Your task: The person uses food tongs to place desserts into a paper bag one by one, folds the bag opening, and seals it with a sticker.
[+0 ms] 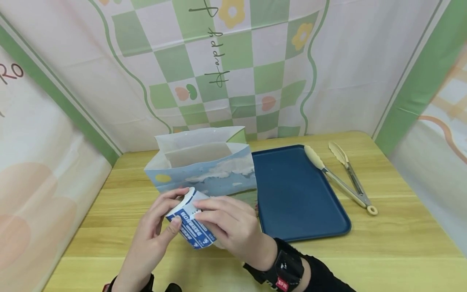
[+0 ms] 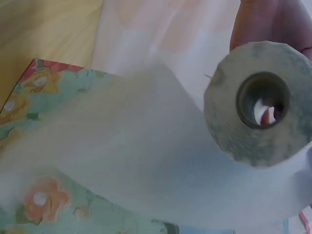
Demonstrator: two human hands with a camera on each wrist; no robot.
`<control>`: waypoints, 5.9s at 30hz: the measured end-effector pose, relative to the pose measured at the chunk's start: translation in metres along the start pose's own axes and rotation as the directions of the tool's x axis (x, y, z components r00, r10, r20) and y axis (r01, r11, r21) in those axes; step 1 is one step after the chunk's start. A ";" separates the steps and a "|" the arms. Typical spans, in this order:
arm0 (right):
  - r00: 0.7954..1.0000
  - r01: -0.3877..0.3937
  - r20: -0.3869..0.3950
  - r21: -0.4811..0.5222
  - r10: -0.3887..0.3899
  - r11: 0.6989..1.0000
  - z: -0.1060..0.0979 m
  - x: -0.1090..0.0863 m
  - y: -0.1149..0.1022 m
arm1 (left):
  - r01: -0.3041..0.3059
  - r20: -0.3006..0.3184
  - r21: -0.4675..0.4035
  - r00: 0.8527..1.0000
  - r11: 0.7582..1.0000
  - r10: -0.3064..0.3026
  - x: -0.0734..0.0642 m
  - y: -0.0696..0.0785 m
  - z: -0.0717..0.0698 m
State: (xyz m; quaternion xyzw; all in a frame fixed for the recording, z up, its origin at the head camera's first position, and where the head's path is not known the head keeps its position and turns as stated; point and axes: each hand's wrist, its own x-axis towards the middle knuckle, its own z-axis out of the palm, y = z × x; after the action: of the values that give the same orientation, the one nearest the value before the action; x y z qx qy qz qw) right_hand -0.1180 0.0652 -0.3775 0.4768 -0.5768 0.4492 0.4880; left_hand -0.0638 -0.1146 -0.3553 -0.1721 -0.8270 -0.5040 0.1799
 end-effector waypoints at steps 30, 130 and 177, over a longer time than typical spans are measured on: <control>0.936 0.351 0.073 -0.093 -0.345 0.932 -0.010 0.007 0.001 | 0.158 -0.071 0.127 0.986 0.979 -0.150 -0.003 0.004 -0.001; 0.437 -0.890 0.594 0.175 0.675 0.421 -0.068 -0.012 0.148 | 0.162 0.232 -0.286 0.968 0.944 -0.096 0.082 -0.112 -0.047; 0.735 -0.528 0.536 0.066 0.416 0.847 -0.064 -0.034 0.121 | -0.374 -0.009 -0.020 0.928 0.927 0.374 0.066 -0.119 -0.015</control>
State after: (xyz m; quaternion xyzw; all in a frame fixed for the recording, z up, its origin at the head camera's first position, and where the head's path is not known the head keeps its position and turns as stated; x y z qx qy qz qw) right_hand -0.2270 0.1488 -0.4104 0.4630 -0.7339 0.4780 0.1359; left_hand -0.1755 -0.1726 -0.4092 -0.3270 -0.7734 -0.4696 0.2727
